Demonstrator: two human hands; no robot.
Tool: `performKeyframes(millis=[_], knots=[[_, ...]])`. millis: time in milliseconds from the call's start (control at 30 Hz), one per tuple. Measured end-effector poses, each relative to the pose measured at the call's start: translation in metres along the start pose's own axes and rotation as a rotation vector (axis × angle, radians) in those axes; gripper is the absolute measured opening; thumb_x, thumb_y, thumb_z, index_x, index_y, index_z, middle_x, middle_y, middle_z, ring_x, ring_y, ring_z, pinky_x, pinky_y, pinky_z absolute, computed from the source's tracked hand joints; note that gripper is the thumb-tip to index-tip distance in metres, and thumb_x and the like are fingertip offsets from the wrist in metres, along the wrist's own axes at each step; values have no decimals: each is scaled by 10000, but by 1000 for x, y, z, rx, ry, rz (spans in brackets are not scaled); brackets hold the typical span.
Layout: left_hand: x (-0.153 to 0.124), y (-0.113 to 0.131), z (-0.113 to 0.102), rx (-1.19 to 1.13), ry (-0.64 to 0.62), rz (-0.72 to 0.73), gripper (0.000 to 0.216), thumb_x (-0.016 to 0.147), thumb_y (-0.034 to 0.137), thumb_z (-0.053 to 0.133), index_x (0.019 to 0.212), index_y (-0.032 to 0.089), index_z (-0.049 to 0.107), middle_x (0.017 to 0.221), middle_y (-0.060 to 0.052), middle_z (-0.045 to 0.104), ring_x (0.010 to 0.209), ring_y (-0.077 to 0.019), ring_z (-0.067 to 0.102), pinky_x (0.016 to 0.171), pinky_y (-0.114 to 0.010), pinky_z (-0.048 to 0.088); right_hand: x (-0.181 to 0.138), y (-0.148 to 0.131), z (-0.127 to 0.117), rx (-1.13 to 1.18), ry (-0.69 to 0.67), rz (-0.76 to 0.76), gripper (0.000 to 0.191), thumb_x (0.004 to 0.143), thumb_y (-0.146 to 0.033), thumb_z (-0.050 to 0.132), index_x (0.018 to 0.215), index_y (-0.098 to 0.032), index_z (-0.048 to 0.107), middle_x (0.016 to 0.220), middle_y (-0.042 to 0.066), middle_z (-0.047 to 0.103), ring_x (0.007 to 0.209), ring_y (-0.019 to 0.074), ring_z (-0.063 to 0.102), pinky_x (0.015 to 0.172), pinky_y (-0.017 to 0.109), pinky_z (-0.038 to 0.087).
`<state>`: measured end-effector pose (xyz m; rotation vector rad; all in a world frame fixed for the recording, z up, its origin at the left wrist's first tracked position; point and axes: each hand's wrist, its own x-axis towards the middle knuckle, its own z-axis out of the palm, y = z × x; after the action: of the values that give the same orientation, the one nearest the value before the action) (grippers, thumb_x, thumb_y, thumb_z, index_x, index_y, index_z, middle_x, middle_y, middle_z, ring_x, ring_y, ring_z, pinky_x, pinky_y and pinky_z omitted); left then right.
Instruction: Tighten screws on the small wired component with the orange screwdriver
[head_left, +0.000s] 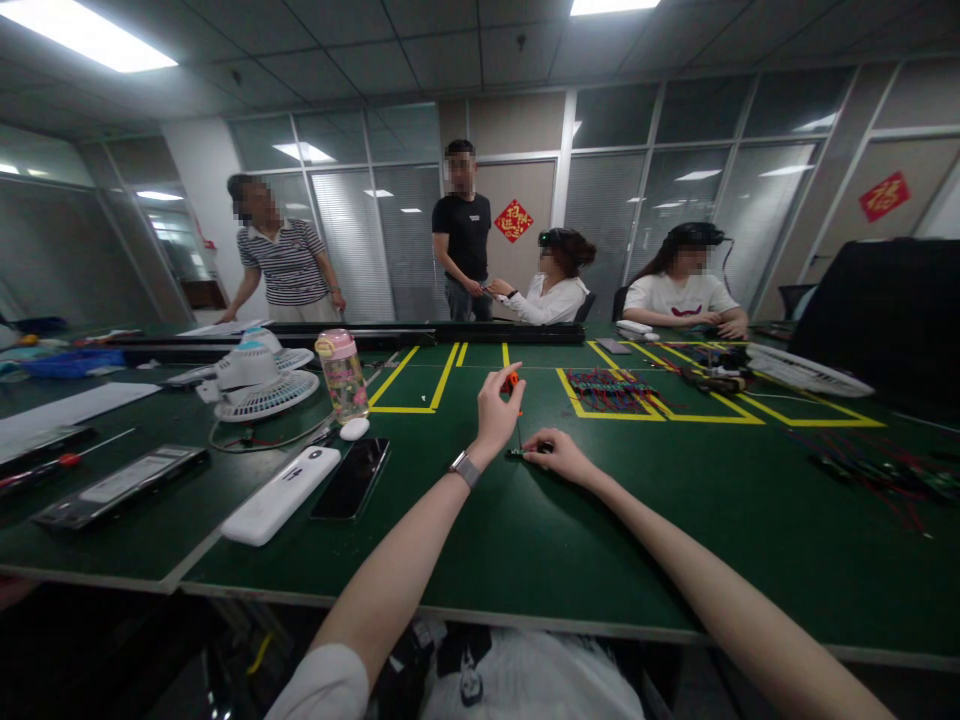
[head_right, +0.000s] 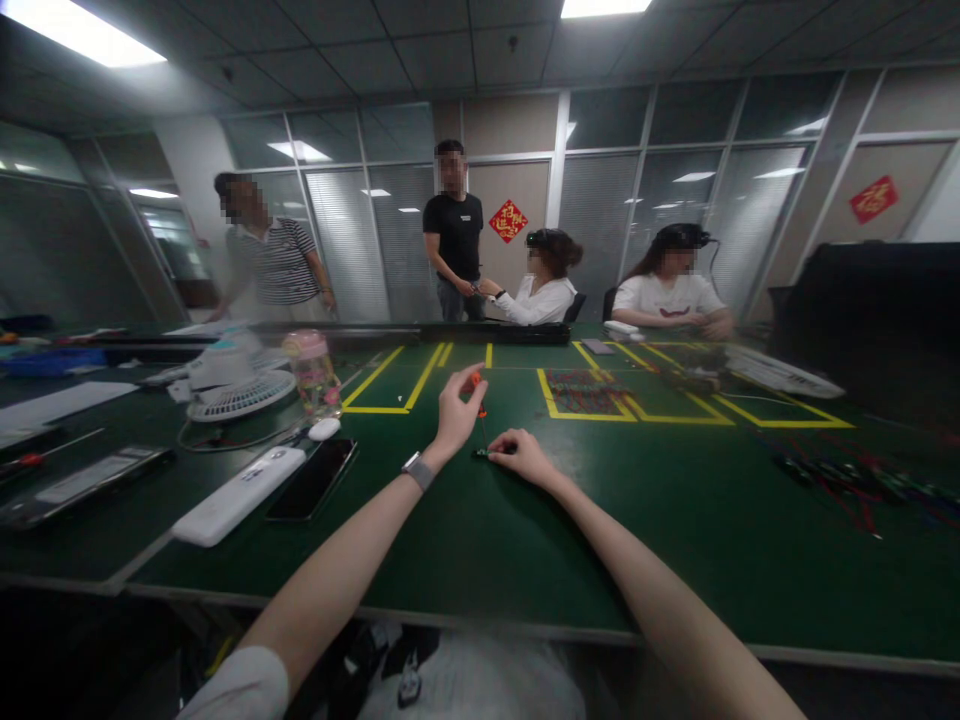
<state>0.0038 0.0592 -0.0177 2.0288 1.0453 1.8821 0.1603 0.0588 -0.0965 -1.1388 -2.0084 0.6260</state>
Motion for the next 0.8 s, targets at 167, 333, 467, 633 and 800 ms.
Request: performKeyframes(millis=[167, 333, 467, 633, 800], knots=[[0, 4, -3, -1, -30, -12, 281, 892, 274, 506, 1145, 224, 617, 953, -52, 596, 837, -146, 577, 780, -261, 463, 0, -3, -1, -9, 2, 5, 196, 703, -301, 672, 812, -147, 725, 746, 38, 653, 648, 148, 584, 652, 270, 469], [2, 1, -1, -105, -59, -42, 367, 936, 203, 369, 1256, 220, 549, 1183, -79, 607, 1065, -167, 573, 921, -297, 434, -1, -5, -1, -30, 5, -1, 179, 707, -286, 671, 811, -151, 726, 746, 41, 651, 694, 163, 593, 685, 280, 470], [2, 3, -2, -60, -31, -28, 310, 904, 234, 475, 1189, 210, 598, 999, -64, 636, 860, -149, 598, 802, -273, 469, 0, -6, -2, -45, 9, -12, 167, 705, -284, 676, 801, -158, 730, 740, 42, 657, 716, 174, 600, 705, 288, 470], [0, 7, -5, 29, 11, -2, 220, 853, 311, 582, 1033, 226, 675, 877, -34, 554, 801, -139, 558, 763, -249, 460, 0, -6, -3, -61, 1, -9, 157, 705, -281, 678, 800, -168, 731, 733, 39, 663, 718, 175, 603, 704, 291, 472], [1, 2, -3, -59, -39, -34, 349, 950, 245, 363, 1223, 226, 580, 1096, -68, 610, 1002, -156, 581, 894, -282, 443, 1, -3, -2, -48, -6, -18, 184, 714, -287, 670, 820, -149, 731, 732, 42, 653, 702, 170, 593, 692, 286, 467]])
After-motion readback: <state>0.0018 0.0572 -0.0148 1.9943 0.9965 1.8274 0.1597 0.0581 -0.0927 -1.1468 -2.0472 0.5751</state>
